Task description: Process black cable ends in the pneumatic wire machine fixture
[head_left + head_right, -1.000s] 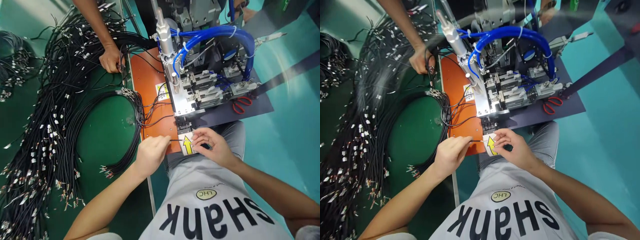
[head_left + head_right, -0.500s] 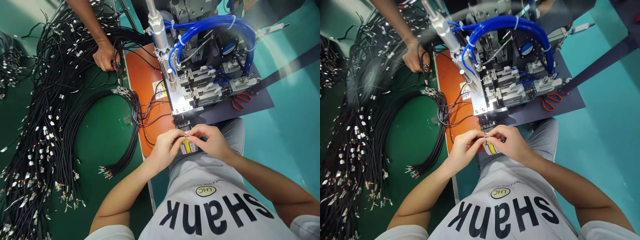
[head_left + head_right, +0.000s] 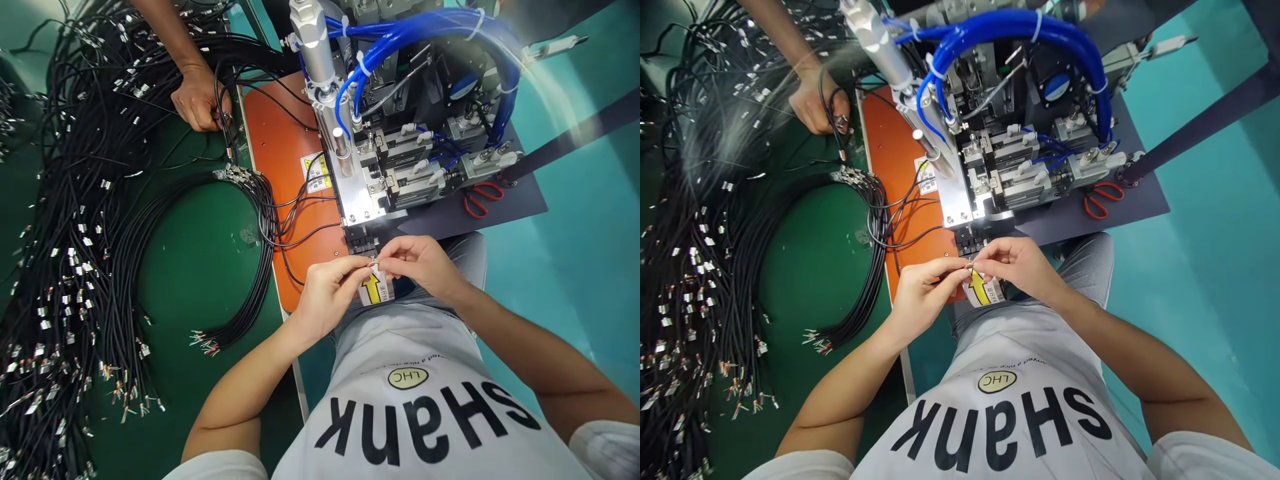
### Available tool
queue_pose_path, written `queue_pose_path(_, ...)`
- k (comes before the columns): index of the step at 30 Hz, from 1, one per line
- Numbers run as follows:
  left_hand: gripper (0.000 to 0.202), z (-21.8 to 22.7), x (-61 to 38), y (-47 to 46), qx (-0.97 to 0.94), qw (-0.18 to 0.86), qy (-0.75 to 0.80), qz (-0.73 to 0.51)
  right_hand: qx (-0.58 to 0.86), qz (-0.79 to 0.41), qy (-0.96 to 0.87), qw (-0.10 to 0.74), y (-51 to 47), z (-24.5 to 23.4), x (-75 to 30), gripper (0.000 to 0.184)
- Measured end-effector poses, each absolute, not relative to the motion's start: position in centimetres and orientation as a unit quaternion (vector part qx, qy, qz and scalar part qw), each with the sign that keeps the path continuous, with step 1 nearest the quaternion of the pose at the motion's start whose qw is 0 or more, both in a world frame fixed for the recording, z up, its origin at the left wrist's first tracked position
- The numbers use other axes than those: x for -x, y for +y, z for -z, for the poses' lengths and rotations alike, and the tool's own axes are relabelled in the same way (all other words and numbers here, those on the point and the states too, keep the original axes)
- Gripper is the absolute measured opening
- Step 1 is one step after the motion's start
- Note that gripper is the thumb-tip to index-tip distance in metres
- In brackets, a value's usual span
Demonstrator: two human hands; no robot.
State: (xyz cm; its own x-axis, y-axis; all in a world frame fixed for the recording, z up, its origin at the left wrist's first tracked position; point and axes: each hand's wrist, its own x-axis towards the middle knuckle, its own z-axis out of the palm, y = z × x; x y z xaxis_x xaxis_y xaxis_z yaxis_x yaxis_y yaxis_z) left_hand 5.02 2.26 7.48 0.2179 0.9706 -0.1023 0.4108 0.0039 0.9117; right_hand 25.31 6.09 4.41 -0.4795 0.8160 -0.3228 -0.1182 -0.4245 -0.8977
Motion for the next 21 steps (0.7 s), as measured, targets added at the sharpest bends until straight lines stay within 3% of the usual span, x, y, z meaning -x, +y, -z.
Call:
queue_pose_path(9, 0.027, -7.3, -5.1, 1.9, -0.547, 0.56, 0.522, -0.338, 0.388, -0.747, -0.431, 0.324, 6.5, -3.6, -25.0, 0.014)
queue_pose_path(14, 0.014, -7.3, -5.1, 1.9, -0.571, 0.51, 0.535, -0.357, 0.375, -0.732, -0.478, 0.309, 6.5, -4.9, -25.3, 0.014)
queue_pose_path(21, 0.013, -7.2, -4.9, 1.7, -0.664, 0.381, 0.547, -0.339, 0.411, -0.455, -0.716, 0.334, 6.4, -7.0, -25.8, 0.008)
